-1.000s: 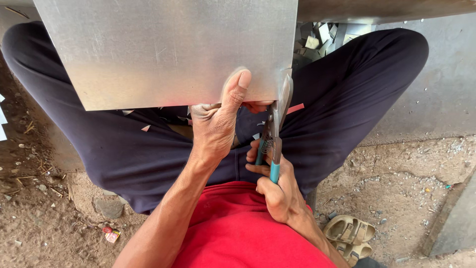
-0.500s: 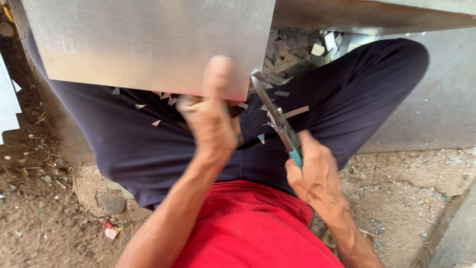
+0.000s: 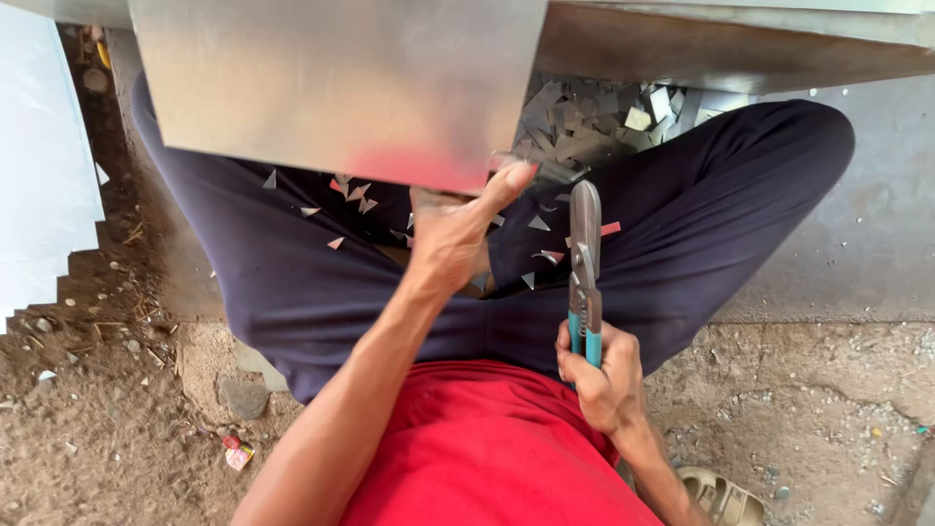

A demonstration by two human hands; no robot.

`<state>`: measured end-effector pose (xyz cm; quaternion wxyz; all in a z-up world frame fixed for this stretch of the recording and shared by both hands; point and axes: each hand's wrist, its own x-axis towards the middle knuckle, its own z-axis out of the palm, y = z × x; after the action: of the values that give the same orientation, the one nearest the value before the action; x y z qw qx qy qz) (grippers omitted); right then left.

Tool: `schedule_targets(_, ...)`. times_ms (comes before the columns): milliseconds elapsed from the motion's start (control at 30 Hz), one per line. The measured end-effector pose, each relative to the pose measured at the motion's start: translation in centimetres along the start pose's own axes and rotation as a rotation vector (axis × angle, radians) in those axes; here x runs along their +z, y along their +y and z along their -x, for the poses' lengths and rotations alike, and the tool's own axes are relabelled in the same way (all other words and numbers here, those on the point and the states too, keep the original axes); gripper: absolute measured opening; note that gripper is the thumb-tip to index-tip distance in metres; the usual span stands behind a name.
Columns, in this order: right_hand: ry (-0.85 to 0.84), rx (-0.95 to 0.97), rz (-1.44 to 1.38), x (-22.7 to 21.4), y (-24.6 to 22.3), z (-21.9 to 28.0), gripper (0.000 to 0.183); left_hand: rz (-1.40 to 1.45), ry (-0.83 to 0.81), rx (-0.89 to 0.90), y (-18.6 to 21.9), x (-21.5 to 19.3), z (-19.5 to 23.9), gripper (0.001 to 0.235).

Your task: The person uses shears to cut small pieces off the edges of a metal sheet while sitting on the floor.

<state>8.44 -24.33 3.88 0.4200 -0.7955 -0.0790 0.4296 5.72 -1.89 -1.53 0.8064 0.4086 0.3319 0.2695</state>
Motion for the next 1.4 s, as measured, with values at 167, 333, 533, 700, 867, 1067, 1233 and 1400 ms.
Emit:
schedule_targets(167,-0.023,-0.015,-0.128,0.1,0.2,0.2,0.013,-0.495,0.022,0.1,0.4,-2.7,0.2,0.011)
schedule_targets(333,-0.014,0.034,-0.179,-0.2,0.6,0.4,0.017,-0.289,-0.164,0.16,-0.2,-7.4,0.7,0.029)
schedule_targets(533,-0.099,0.08,-0.445,0.3,0.0,0.6,0.036,0.219,-0.116,-0.169,1.8,-4.5,0.6,0.021)
schedule_targets(700,-0.067,0.103,-0.519,1.2,-2.0,0.0,0.047,-0.073,-0.182,-0.241,-0.5,5.8,0.7,0.032)
schedule_targets(867,-0.03,0.046,-0.33,0.8,-2.6,-0.2,0.036,-0.07,-0.199,-0.267,-1.2,7.0,1.1,0.036)
schedule_targets(1067,0.028,0.041,-0.301,1.4,-3.0,-0.4,0.029,-0.214,-0.081,-0.35,-1.6,7.2,1.1,0.041)
schedule_targets(1233,0.075,0.055,-0.318,1.7,-2.4,-0.8,0.025,-0.304,-0.041,-0.424,-1.8,7.0,0.9,0.048)
schedule_targets(1400,0.08,0.062,-0.444,2.0,-1.2,-1.3,0.025,-0.346,-0.096,-0.468,-1.3,6.9,0.6,0.049)
